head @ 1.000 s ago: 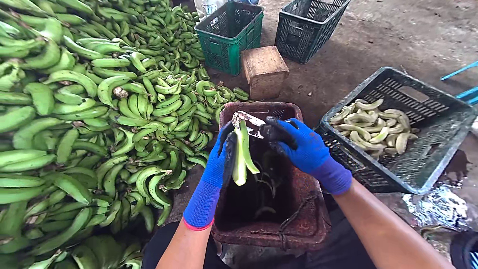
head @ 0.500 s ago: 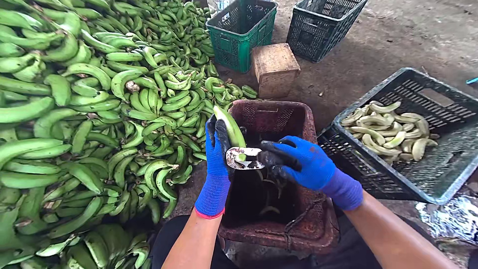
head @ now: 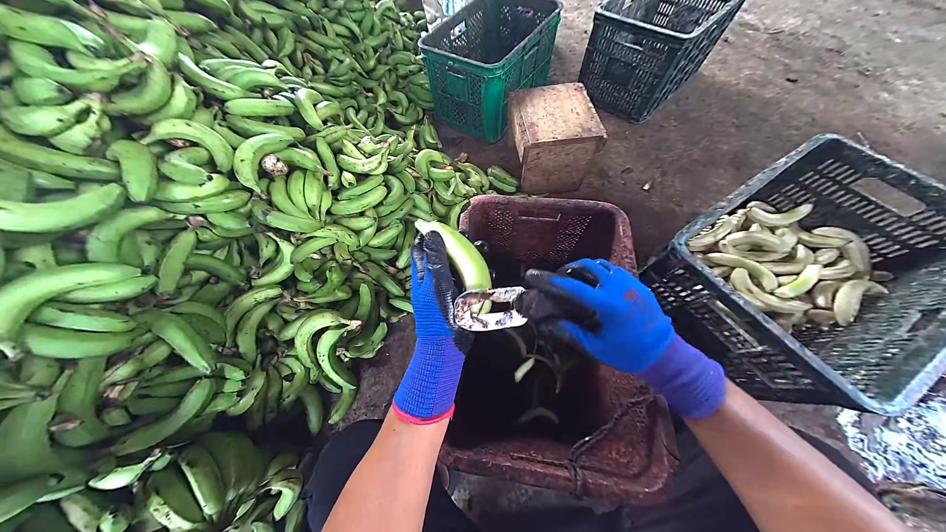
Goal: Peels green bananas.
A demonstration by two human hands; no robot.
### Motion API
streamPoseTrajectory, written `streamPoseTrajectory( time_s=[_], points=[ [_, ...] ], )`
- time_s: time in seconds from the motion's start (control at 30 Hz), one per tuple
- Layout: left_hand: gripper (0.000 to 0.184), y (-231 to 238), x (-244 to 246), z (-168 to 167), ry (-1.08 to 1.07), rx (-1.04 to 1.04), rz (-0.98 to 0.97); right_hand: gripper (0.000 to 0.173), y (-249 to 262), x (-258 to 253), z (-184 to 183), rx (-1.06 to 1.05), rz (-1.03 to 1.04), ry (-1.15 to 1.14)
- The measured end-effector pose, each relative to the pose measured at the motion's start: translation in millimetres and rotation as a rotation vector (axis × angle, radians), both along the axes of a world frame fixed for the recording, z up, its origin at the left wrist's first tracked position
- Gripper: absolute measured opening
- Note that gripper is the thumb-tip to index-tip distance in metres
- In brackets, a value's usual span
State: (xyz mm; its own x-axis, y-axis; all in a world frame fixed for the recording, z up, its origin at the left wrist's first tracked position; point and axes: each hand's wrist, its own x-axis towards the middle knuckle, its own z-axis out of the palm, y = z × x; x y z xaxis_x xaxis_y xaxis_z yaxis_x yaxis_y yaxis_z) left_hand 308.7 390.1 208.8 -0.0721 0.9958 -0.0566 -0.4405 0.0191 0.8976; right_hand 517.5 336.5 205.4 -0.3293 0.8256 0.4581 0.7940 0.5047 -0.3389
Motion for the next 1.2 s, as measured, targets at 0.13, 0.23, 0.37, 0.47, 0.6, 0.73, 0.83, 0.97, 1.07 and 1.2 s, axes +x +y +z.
streamPoseTrajectory(
  time_s=[0.13,0.23,0.37,0.47,0.6,0.73,0.83,0.97,1.07,1.2],
  points=[
    [0.039,-12.1,3.6,10.8,0.251,0.125,-0.269,0.050,14.7,19.0,19.4,-0.085,-0.093,0.034],
    [0.042,-25.6,8.5,19.1,0.502,0.129,-0.629,0.045,19.7,29.3,24.9,-0.228,-0.166,0.110],
    [0.033,-17.3,14.4,-1.7,0.294,-0.019,-0.374,0.049,11.8,15.4,10.1,-0.178,-0.123,0.101],
    [0.039,2.9,6.2,-9.2,-0.259,-0.189,-0.193,0.049,3.0,0.5,-10.7,0.060,-0.001,0.019],
    [0.037,10.4,4.4,-2.0,-0.420,-0.176,-0.054,0.042,0.3,-8.5,-12.3,0.190,-0.073,-0.008],
    [0.038,-5.8,20.1,4.8,-0.245,-0.012,-0.043,0.044,3.9,-3.9,7.0,-0.037,-0.211,0.070],
    [0.036,-6.5,21.1,7.9,-0.252,-0.032,-0.049,0.048,4.4,5.9,8.6,-0.022,-0.168,0.091],
    [0.038,6.2,2.3,6.6,-0.424,-0.195,-0.067,0.046,-0.6,-0.1,-5.0,0.117,0.006,0.000],
    [0.035,4.7,1.4,12.5,-0.468,-0.191,-0.042,0.042,-0.3,-1.6,-2.6,0.176,-0.019,-0.043],
    [0.033,-3.7,7.5,18.7,-0.391,-0.060,-0.090,0.045,0.0,-5.6,6.0,0.107,-0.089,-0.018]
  ],
)
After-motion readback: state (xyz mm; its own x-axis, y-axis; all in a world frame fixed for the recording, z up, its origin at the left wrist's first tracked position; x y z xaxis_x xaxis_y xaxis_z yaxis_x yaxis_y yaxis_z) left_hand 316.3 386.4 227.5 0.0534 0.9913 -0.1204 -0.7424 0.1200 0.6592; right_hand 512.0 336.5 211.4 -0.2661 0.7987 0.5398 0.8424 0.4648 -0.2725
